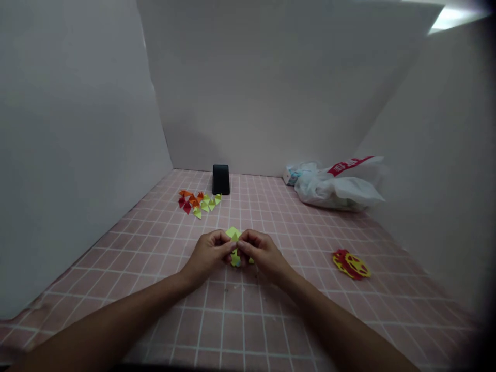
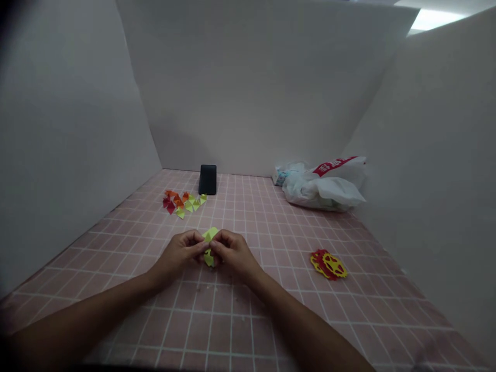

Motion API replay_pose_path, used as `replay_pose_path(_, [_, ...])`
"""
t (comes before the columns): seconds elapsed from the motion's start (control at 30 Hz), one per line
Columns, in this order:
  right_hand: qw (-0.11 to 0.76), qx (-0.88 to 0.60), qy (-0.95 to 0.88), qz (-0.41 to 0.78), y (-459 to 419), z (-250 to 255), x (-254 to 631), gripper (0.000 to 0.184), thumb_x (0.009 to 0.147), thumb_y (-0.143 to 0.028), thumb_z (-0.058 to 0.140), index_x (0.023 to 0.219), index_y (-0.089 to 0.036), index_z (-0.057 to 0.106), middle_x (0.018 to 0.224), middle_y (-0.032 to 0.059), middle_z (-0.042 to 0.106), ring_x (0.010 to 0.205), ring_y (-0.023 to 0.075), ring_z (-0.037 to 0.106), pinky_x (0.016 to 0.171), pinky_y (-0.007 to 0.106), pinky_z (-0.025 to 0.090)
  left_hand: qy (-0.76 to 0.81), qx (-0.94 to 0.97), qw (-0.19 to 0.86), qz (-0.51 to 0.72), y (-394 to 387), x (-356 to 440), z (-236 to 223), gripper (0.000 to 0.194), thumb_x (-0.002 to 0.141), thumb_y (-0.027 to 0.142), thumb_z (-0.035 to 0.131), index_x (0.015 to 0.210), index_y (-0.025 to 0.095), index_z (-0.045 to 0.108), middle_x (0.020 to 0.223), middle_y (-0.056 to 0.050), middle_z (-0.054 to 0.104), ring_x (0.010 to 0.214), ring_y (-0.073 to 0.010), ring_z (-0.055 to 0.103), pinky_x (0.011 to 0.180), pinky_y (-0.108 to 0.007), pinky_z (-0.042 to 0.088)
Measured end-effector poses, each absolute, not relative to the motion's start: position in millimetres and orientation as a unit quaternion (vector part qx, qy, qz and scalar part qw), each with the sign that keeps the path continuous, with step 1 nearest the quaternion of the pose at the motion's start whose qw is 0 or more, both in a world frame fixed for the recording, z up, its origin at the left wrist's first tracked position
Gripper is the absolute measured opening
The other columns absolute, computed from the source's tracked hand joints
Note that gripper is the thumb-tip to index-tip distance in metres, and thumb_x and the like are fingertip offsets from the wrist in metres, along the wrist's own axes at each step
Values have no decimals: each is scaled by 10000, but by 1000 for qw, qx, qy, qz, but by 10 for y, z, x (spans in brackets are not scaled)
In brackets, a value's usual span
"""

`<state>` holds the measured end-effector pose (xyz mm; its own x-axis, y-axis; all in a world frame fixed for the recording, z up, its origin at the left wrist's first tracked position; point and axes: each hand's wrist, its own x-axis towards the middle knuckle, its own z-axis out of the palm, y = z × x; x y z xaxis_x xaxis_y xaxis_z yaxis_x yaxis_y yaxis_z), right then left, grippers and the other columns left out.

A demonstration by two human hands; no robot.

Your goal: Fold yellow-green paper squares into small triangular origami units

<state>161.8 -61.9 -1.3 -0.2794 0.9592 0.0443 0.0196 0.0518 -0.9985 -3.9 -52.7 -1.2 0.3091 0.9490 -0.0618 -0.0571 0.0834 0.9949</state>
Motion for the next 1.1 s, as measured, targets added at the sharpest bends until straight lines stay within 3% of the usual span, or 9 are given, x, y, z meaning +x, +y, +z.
replay_pose_path(0.3, [441,-419,-575,546,-656,-46,1607,203,857,-357,547,741,-196,504,620,-31,547,472,98,512,484,231,406,413,549,601,407,-540,-65,24,246,755,358,681,697,146,572,583,25,591,531,-97,535,566,-227,432])
replay_pose_path(0.53, [383,-423,-734,368,-664,-25,1679,197,887,-248,517,701,-186,536,671,7,564,608,127,495,577,250,378,386,547,635,387,-520,-76,-30,212,765,333,681,737,148,581,628,38,552,554,-80,491,557,-206,399])
replay_pose_path(0.7, [389,-428,-690,436,-674,-62,1647,177,894,-245,514,737,-180,566,695,11,579,632,129,503,576,245,379,404,544,618,399,-535,-75,-44,214,795,344,660,769,160,554,635,45,531,535,-72,455,524,-195,375])
replay_pose_path(0.83, [383,-422,-672,473,-692,-53,1612,203,863,-239,545,669,-181,533,623,-20,504,588,112,439,537,236,334,407,577,602,372,-558,-88,-11,240,818,349,649,723,160,537,638,44,512,552,-72,463,532,-189,382])
replay_pose_path(1.1, [381,-404,-593,583,-768,-1,1570,202,848,-277,560,671,-187,527,564,-37,479,513,97,399,472,223,297,432,582,582,369,-618,-98,-20,308,876,386,568,665,169,511,518,57,493,449,-69,448,449,-179,346])
